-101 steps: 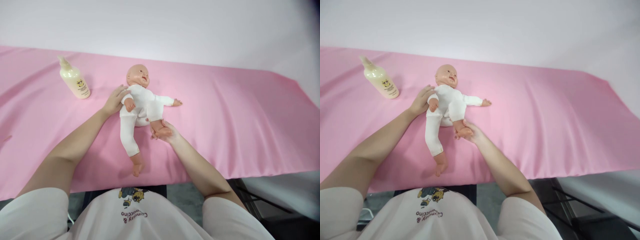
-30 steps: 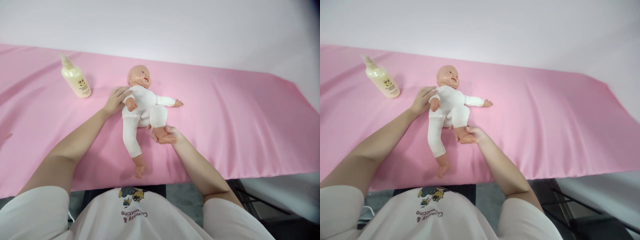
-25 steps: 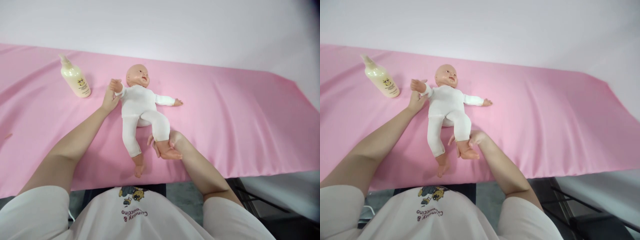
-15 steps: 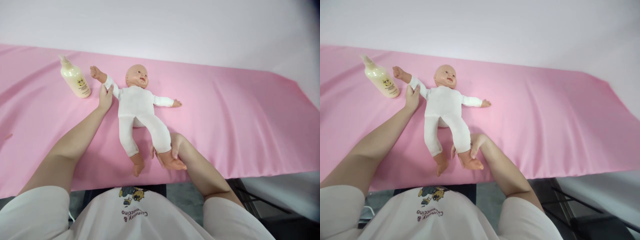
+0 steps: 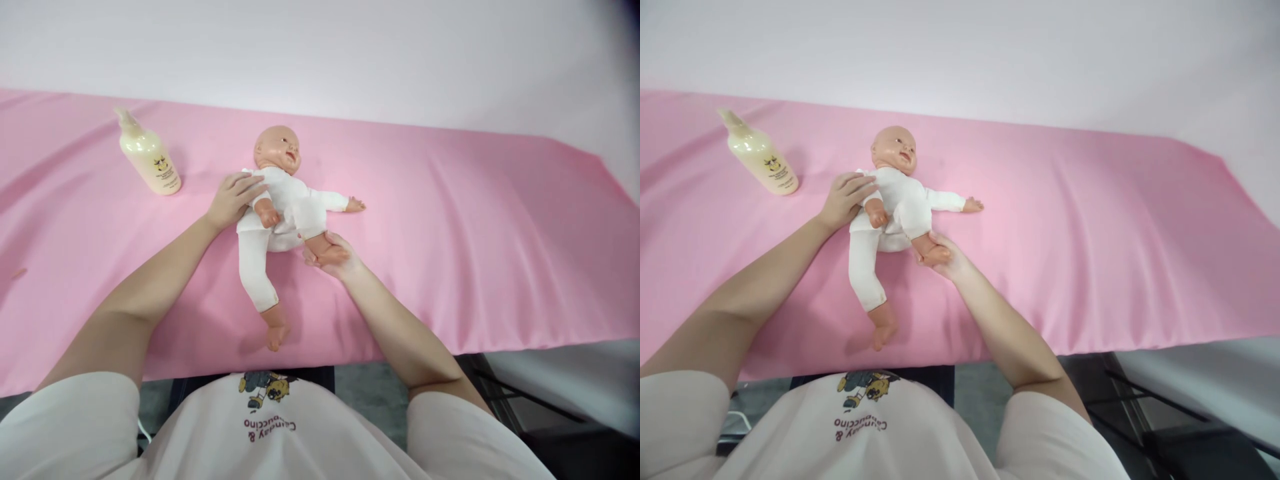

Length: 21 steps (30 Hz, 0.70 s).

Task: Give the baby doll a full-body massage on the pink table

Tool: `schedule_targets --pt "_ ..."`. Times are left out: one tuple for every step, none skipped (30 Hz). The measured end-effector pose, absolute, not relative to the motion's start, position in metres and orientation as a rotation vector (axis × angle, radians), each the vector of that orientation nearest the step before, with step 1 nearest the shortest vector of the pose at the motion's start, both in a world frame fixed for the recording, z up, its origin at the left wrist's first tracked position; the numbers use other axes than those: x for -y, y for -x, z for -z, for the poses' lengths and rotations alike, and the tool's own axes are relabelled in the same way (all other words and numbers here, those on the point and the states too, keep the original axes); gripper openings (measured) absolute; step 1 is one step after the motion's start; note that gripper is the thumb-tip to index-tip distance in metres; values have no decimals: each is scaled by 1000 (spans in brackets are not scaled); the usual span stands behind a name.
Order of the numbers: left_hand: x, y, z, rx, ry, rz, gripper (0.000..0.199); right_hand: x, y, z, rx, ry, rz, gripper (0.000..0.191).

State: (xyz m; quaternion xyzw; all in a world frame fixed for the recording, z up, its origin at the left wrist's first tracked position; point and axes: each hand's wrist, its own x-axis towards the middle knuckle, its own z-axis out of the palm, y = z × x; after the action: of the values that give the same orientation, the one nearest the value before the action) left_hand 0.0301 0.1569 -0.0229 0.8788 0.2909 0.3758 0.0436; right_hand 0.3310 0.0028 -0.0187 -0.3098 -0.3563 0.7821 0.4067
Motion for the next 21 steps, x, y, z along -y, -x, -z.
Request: schedule_targets --pt "-156 -31 22 -893 -2686 -1148 37 -4 -329 18 873 804 -1939 44" --pt "-156 -31 22 -897 -2682 -1147 38 -4 -329 18 872 790 -1923 41" --pt "-156 -31 22 -900 -2671 -1149 38 -5 -328 19 895 743 -1924 41" --pt "-156 -31 23 -903 -2648 -1165 40 -5 -329 19 935 664 -1941 43" --pt "-158 -31 24 -907 -2607 -1201 42 -4 -329 19 982 566 -1964 48" --pt "-160 -31 26 -920 -2543 -1258 44 -3 -330 18 1028 469 -1987 53" --pt "-163 -30 29 -945 -2454 -1331 48 -1 -331 18 1070 384 -2009 57" --pt "-167 -29 33 -981 -2342 -1411 51 2 -333 17 1107 320 -2040 60" --pt "-172 -27 36 -1020 -2213 -1489 55 5 -334 16 1133 275 -2078 62" --pt "-177 -26 40 -1057 -2075 -1560 58 8 -335 16 1158 237 -2131 63" --pt "-183 -24 44 -1085 -1938 -1626 60 11 -336 16 1190 197 -2200 63" --pt "-188 -21 47 -1095 -1809 -1687 62 13 -336 16 1237 145 -2287 62" --pt "-194 -19 49 -1090 -1691 -1733 63 13 -336 16 1297 88 -2383 61" --pt "-198 -17 52 -1073 -1586 -1761 64 13 -337 17 1377 38 -2482 59" --pt "-203 -16 53 -1051 -1492 -1766 64 12 -337 18 1469 -9 -2573 57" --pt "-206 -14 54 -1025 -1411 -1752 65 10 -336 19 1555 -39 -2649 56" --pt "-209 -13 54 -999 -1342 -1728 66 8 -336 20 1609 -67 -2698 57" --pt "-211 -12 54 -976 -1282 -1707 67 6 -336 21 1634 -102 -2731 58" --pt "-211 -12 54 -956 -1233 -1699 69 5 -336 23 1619 -148 -2749 59" --pt "-211 -12 53 -943 -1198 -1701 70 4 -336 24 1581 -205 -2768 61" --pt "-210 -13 52 -939 -1182 -1708 71 4 -336 25 1521 -239 -2789 64"
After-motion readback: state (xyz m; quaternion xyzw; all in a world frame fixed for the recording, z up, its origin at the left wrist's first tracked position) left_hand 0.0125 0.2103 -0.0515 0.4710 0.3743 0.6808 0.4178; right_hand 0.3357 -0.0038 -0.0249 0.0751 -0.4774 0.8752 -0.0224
